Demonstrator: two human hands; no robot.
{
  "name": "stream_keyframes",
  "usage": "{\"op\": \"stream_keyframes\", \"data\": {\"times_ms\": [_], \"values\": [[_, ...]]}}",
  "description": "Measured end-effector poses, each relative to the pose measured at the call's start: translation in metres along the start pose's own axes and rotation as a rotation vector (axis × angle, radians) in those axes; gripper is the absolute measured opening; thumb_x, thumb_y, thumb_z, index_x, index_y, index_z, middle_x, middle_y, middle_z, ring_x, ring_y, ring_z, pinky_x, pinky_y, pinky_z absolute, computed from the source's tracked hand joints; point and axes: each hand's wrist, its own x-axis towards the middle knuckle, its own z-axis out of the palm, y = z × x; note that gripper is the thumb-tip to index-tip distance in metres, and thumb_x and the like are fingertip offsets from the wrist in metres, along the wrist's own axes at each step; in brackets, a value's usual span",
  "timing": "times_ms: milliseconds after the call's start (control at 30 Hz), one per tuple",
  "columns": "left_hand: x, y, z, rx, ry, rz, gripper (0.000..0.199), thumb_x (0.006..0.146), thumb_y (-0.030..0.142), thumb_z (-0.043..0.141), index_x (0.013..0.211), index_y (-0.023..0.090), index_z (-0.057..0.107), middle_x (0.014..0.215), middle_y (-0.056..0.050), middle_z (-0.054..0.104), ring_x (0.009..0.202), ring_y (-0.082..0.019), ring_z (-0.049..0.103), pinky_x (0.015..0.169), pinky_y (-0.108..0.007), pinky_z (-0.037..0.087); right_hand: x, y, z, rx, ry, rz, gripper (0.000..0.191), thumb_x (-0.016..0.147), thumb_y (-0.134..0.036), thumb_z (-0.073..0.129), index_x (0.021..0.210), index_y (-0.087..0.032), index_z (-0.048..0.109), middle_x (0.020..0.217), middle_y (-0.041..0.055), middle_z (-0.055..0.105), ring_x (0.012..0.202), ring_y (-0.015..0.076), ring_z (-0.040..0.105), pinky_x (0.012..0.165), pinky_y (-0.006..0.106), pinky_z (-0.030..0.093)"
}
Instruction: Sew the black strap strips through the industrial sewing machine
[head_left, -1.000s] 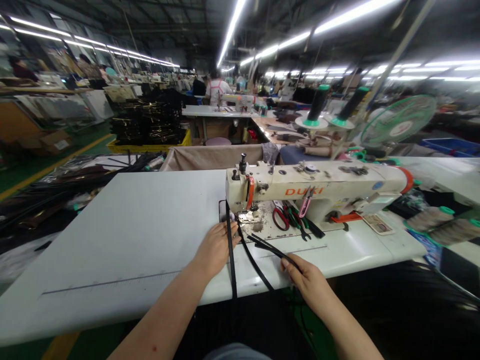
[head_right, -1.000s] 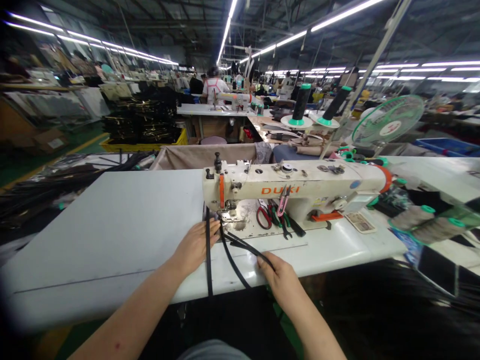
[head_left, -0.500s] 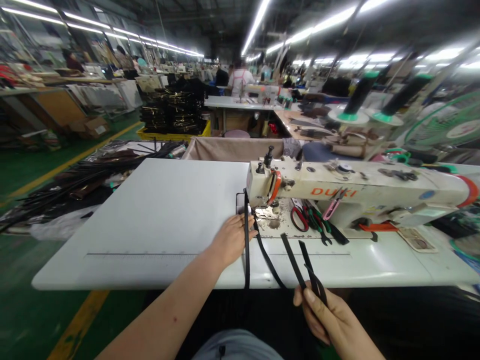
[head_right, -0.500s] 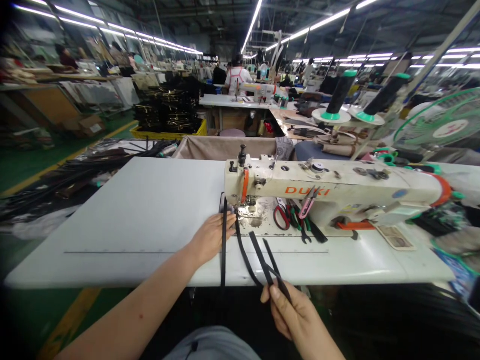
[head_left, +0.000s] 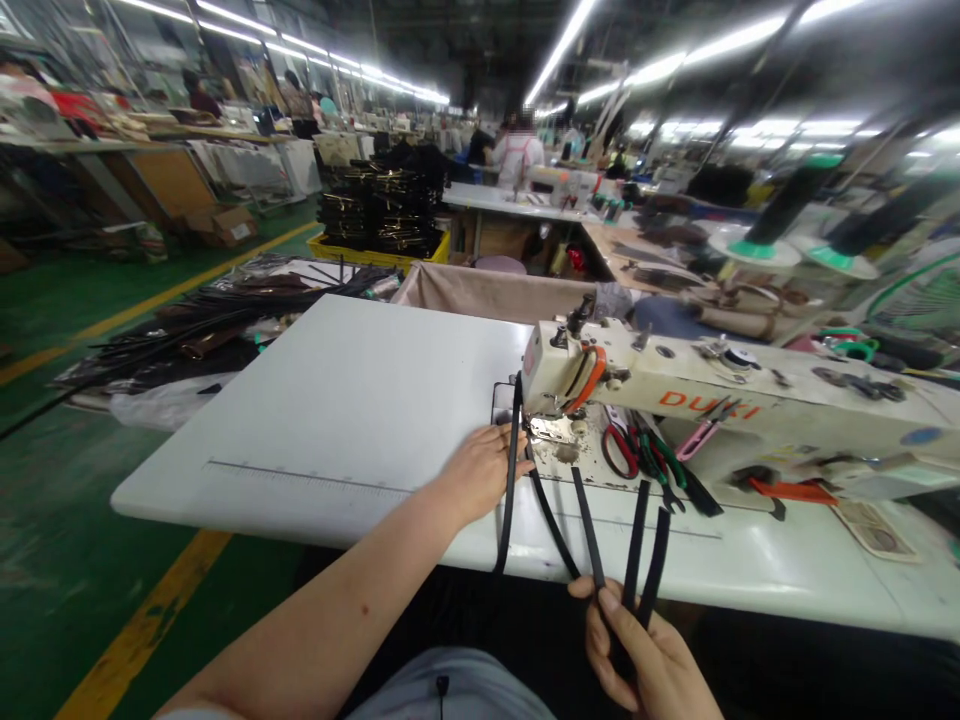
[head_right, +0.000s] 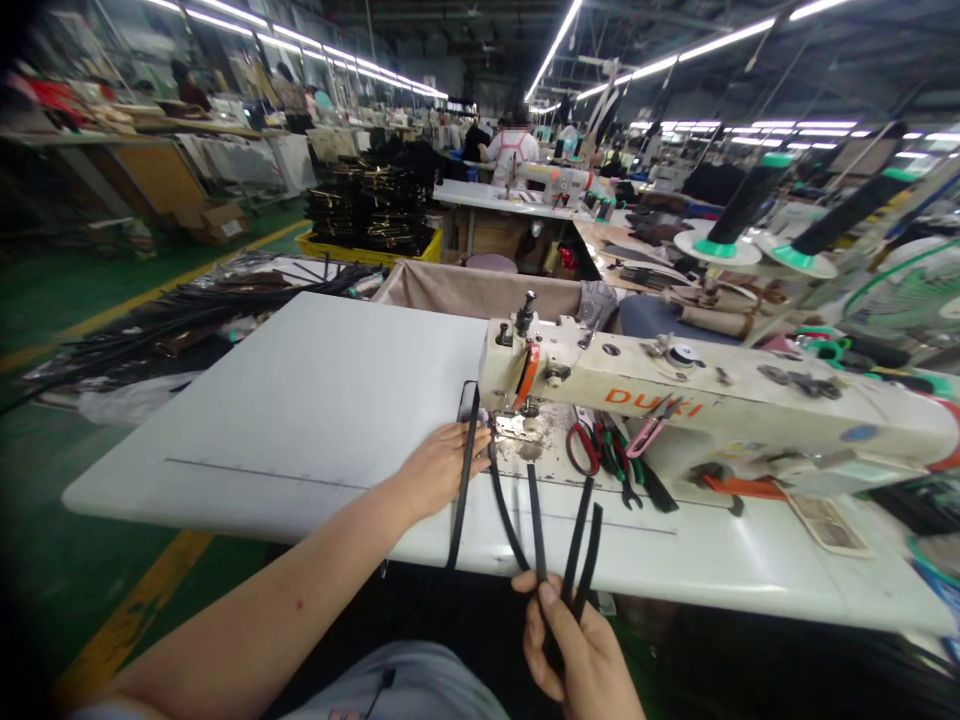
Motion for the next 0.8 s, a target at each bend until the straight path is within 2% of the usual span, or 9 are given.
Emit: {"op": "stream_keyframes", "data": {"times_ms": [67, 133, 167, 233, 300, 367, 633, 800], "values": [[0.000, 0.000, 0.001, -0.002, 0.006, -0.005, 0.035, 0.104, 0.037, 0.047, 0.127, 0.015, 0.061, 0.131, -0.011, 0.067, 0.130, -0.025, 0.057, 0.112, -0.042, 0.045, 0.001, 0.001, 0.000, -0.074, -0.018, -0.049, 0.038, 0.087, -0.054, 0.066, 0.098, -0.018, 0.066, 0.058, -0.0026, 0.055, 0.048, 0.0125, 0.049, 0.046, 0.026, 0.032], [0.000, -0.001, 0.001, 0.000, 0.009, -0.006, 0.036, 0.105, 0.039, 0.046, 0.126, 0.014, 0.062, 0.130, -0.012, 0.068, 0.130, -0.024, 0.057, 0.112, -0.041, 0.045, 0.003, 0.003, 0.000, -0.146, -0.058, -0.089, 0.038, 0.090, -0.055, 0.062, 0.100, -0.018, 0.065, 0.053, -0.0029, 0.056, 0.053, 0.0178, 0.059, 0.056, 0.032, 0.045], [0.000, -0.001, 0.001, 0.003, 0.009, -0.005, 0.037, 0.105, 0.039, 0.046, 0.126, 0.013, 0.062, 0.131, -0.012, 0.068, 0.130, -0.024, 0.058, 0.111, -0.041, 0.045, 0.003, 0.004, 0.000, -0.168, -0.065, -0.095, 0.038, 0.091, -0.055, 0.061, 0.101, -0.018, 0.064, 0.052, -0.0035, 0.055, 0.053, 0.0193, 0.061, 0.060, 0.033, 0.048], [0.000, -0.001, 0.001, 0.008, 0.015, -0.006, 0.038, 0.104, 0.040, 0.046, 0.125, 0.013, 0.063, 0.131, -0.013, 0.067, 0.130, -0.024, 0.058, 0.111, -0.040, 0.045, 0.004, 0.006, 0.001, -0.177, -0.044, -0.078, 0.040, 0.090, -0.055, 0.062, 0.104, -0.018, 0.063, 0.051, -0.0053, 0.053, 0.048, 0.0178, 0.059, 0.053, 0.031, 0.045], [0.000, -0.001, 0.001, 0.006, 0.024, -0.010, 0.038, 0.104, 0.040, 0.046, 0.124, 0.013, 0.063, 0.131, -0.013, 0.067, 0.129, -0.024, 0.058, 0.111, -0.039, 0.045, 0.004, 0.007, 0.003, -0.156, -0.002, -0.053, 0.043, 0.088, -0.057, 0.064, 0.107, -0.018, 0.061, 0.052, -0.0068, 0.050, 0.039, 0.0132, 0.050, 0.041, 0.026, 0.031], [0.000, -0.001, 0.000, -0.003, 0.033, -0.009, 0.037, 0.104, 0.040, 0.047, 0.123, 0.013, 0.063, 0.130, -0.012, 0.068, 0.129, -0.023, 0.058, 0.111, -0.038, 0.044, 0.004, 0.008, 0.005, -0.124, 0.024, -0.030, 0.046, 0.086, -0.057, 0.067, 0.108, -0.018, 0.061, 0.053, -0.0073, 0.048, 0.037, 0.0103, 0.044, 0.039, 0.024, 0.020], [0.000, -0.001, 0.000, -0.013, 0.026, -0.002, 0.037, 0.105, 0.040, 0.046, 0.122, 0.013, 0.064, 0.130, -0.012, 0.068, 0.129, -0.023, 0.058, 0.112, -0.039, 0.044, 0.003, 0.003, 0.012, 0.058, 0.126, -0.041, 0.041, 0.083, -0.047, 0.073, 0.109, -0.015, 0.066, 0.055, -0.0067, 0.046, 0.044, 0.0075, 0.039, 0.044, 0.024, 0.018], [0.001, 0.001, -0.004, -0.022, 0.009, -0.006, 0.035, 0.104, 0.039, 0.047, 0.123, 0.014, 0.062, 0.129, -0.012, 0.068, 0.129, -0.023, 0.058, 0.111, -0.039, 0.044, 0.004, 0.005, 0.011, 0.113, 0.103, -0.022, 0.040, 0.082, -0.042, 0.074, 0.111, -0.014, 0.067, 0.057, -0.0058, 0.048, 0.045, 0.0075, 0.037, 0.044, 0.025, 0.016]]}}
